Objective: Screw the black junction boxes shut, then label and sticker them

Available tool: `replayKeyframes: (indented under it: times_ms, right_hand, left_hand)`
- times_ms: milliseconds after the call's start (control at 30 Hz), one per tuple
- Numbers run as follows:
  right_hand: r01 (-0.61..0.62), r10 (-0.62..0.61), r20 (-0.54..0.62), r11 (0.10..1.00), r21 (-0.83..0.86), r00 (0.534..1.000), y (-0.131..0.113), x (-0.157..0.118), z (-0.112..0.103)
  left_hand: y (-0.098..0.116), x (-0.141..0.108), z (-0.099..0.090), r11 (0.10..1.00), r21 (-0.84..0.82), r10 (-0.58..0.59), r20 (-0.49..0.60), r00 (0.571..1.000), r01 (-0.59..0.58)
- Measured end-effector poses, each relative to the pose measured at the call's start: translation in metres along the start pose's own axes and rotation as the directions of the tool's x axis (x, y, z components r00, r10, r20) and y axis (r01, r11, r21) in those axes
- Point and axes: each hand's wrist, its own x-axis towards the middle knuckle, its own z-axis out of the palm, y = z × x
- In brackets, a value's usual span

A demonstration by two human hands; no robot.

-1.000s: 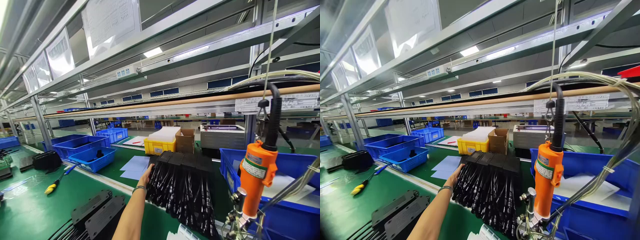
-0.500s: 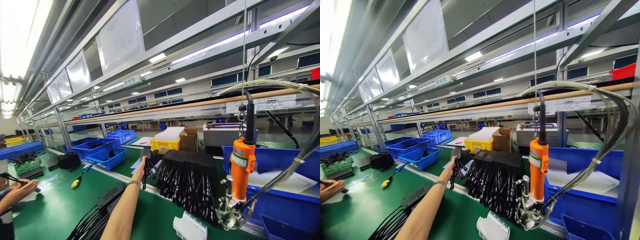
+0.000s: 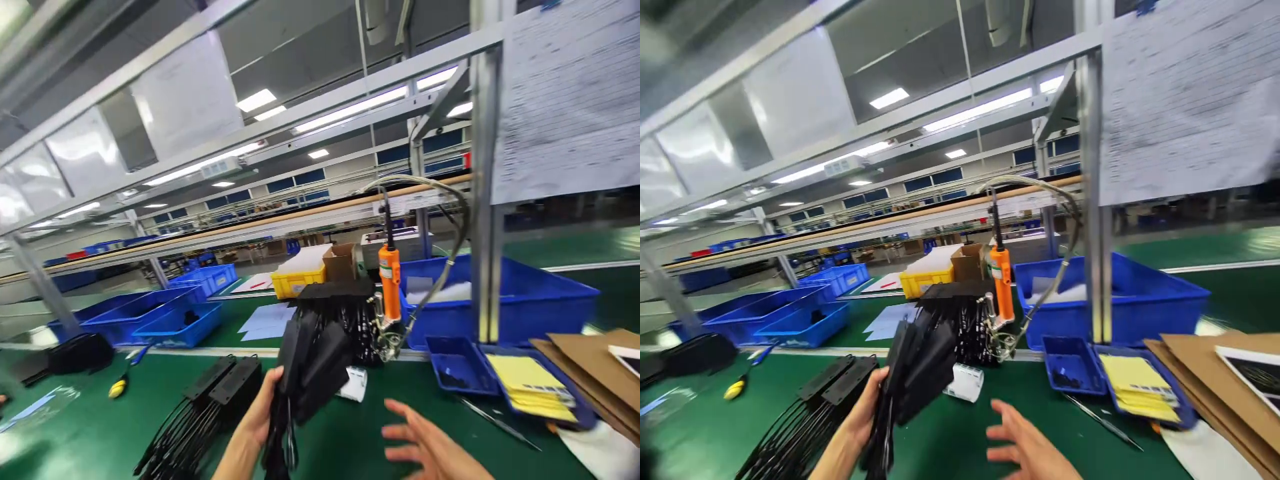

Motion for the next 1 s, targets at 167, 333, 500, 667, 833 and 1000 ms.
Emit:
replayKeyframes:
  times_ms: [167, 333, 500, 667, 833, 1000]
  right_hand:
    - [-0.231, 0.17, 0.224, 0.929, 0.288, 0.96, -0.019, -0.002, -0.017]
    - [0.046, -0.052, 0.089, 0.997, 0.065, 0.995, 0.009, -0.023, -0.042]
    - [0.18, -0.153, 0.128, 0.956, -0.234, 0.98, 0.029, -0.049, -0.057]
    - [0.143, -0.159, 0.016, 0.833, -0.535, 0.987, 0.038, -0.08, -0.072]
    - [0.076, -0.111, -0.038, 0.854, -0.514, 0.993, 0.049, -0.099, -0.069]
    - [0.03, -0.124, -0.113, 0.793, -0.608, 0.986, 0.064, -0.092, -0.042]
  left_hand:
    - [-0.075, -0.019, 0.026, 0.925, 0.375, -0.193, 0.326, 0.926, 0.061]
    - [-0.069, -0.033, 0.069, 0.323, 0.732, 0.032, 0.625, 0.78, -0.6]
    - [-0.087, -0.04, 0.087, -0.19, 0.694, -0.053, 0.7, 0.713, -0.695]
    - [-0.121, -0.044, 0.073, -0.221, 0.698, 0.068, 0.708, 0.703, -0.681]
    - [-0.142, -0.046, 0.071, -0.176, 0.683, 0.287, 0.724, 0.627, -0.709]
    - [-0.157, -0.046, 0.075, -0.2, 0.645, 0.308, 0.756, 0.577, -0.738]
